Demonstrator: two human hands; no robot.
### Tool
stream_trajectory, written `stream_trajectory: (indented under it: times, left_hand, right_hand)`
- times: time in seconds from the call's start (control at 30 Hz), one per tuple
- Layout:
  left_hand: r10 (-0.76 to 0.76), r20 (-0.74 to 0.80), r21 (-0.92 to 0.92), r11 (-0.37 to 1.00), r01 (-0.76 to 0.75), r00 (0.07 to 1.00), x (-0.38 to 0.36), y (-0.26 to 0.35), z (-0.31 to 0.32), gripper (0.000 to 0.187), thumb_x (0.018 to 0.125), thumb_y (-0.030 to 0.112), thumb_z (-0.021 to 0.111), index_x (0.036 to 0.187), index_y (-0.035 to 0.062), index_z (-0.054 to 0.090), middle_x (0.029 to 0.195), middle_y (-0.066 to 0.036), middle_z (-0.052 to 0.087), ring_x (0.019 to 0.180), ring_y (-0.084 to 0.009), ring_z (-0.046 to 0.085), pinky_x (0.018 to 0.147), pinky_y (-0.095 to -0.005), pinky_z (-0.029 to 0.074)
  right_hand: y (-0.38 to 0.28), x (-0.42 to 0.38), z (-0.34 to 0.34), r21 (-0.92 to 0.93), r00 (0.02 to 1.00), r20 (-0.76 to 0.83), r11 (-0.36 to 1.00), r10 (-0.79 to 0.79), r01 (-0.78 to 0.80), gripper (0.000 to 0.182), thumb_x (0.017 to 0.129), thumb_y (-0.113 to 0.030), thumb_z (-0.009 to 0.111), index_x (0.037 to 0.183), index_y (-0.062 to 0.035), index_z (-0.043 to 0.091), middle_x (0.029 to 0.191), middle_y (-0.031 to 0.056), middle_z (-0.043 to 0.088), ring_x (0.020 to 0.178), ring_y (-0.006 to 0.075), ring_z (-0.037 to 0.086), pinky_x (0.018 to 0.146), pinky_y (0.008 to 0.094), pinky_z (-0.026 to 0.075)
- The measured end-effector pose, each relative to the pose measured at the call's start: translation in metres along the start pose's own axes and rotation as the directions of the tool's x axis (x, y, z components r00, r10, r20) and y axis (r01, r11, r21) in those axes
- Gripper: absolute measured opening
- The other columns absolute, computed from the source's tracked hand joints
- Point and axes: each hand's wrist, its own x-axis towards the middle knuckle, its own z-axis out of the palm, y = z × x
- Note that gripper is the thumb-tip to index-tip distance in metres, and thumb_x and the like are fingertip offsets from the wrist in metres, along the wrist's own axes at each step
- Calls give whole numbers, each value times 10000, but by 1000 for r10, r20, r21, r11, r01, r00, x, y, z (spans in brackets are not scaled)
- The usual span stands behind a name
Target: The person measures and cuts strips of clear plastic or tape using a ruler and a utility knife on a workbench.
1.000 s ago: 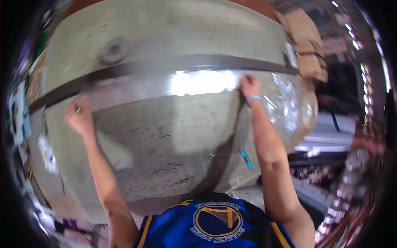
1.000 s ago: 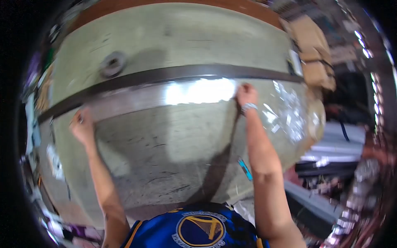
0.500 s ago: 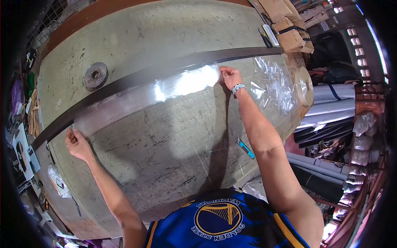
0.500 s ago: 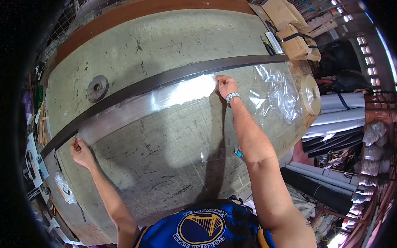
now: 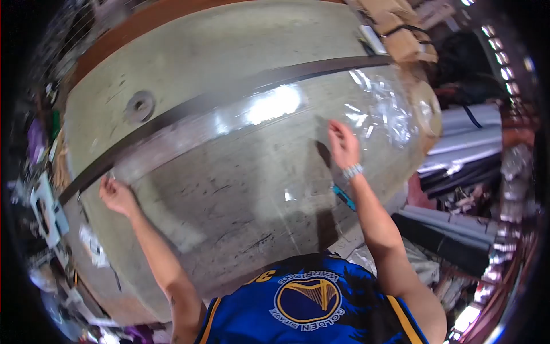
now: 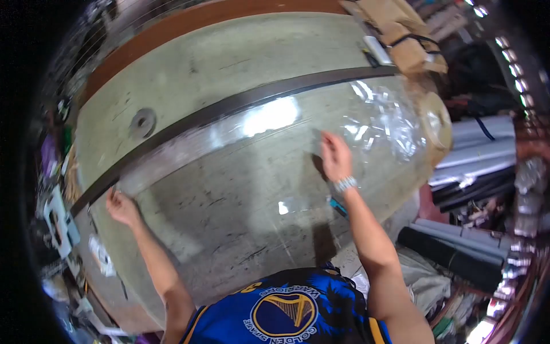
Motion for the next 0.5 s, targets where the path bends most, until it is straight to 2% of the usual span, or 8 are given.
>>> stream_trajectory:
  times: [0.03,0.07,0.13,0.17,0.2,0.27,0.4,0.5]
  left_hand:
    - [16,8,-115,993,-15,1000,6,-23,-1,284,922,-49,603,1203,-37,648,1086,-116,673,910,-185,636,819,-298,536]
    - [51,-73,-35,998,-54,996,2,-15,0,269,903,-9,609,1168,-22,653,1070,-118,668,913,-202,629,815,-312,530]
    - [120,-233,140,986,-89,965,-10,8,2,244,863,70,621,1097,9,662,1038,-123,658,919,-237,617,805,-341,518]
    - [292,-238,584,805,-104,926,-13,26,-1,266,819,73,640,1079,35,676,1102,-164,657,1025,-324,610,932,-444,496]
    - [355,-234,641,756,-131,905,-12,36,2,287,796,79,637,1076,50,691,1160,-190,650,1125,-389,570,989,-507,459]
    - [79,-295,678,720,151,952,-7,65,10,289,857,202,689,1113,80,744,1188,-162,662,1184,-382,532,1017,-462,424]
    - [-93,-64,494,862,112,994,-10,82,7,310,898,255,668,1102,29,731,1218,-201,663,1235,-404,508,1028,-549,386]
    - [-102,-51,335,935,113,993,-11,64,3,335,912,270,674,1139,30,724,1253,-187,649,1256,-389,493,1048,-551,366]
  right_hand:
    - [-4,-26,-14,-9,999,-19,999,-39,39,287,984,-89,612,1255,-10,666,1157,169,713,1057,286,697,931,360,543]
    - [-5,-53,-26,-88,992,-5,988,130,-130,288,1003,-102,592,1258,12,663,1176,167,716,1083,277,696,969,361,530]
    - [0,-101,-47,-31,982,-14,981,190,-190,299,1035,-140,581,1251,51,660,1195,168,714,1111,247,678,991,366,521]
    - [21,-124,-60,-7,973,-8,973,230,-230,295,1035,-132,591,1248,62,655,1183,175,707,1100,253,674,990,371,518]
    - [44,-145,-72,-29,984,16,984,177,-177,288,1041,-141,590,1228,69,652,1174,169,698,1083,249,670,993,377,514]
    - [70,-175,-94,-204,978,61,961,201,-185,292,1063,-145,571,1264,57,634,1223,163,691,1119,227,651,985,350,508]
    - [78,-172,-98,-102,970,-14,964,244,-244,296,1061,-154,587,1262,56,639,1210,145,694,1104,208,648,979,340,499]
    - [52,-121,-74,-58,987,25,986,158,-157,310,1059,-154,593,1274,67,630,1223,149,692,1114,205,646,1005,332,485]
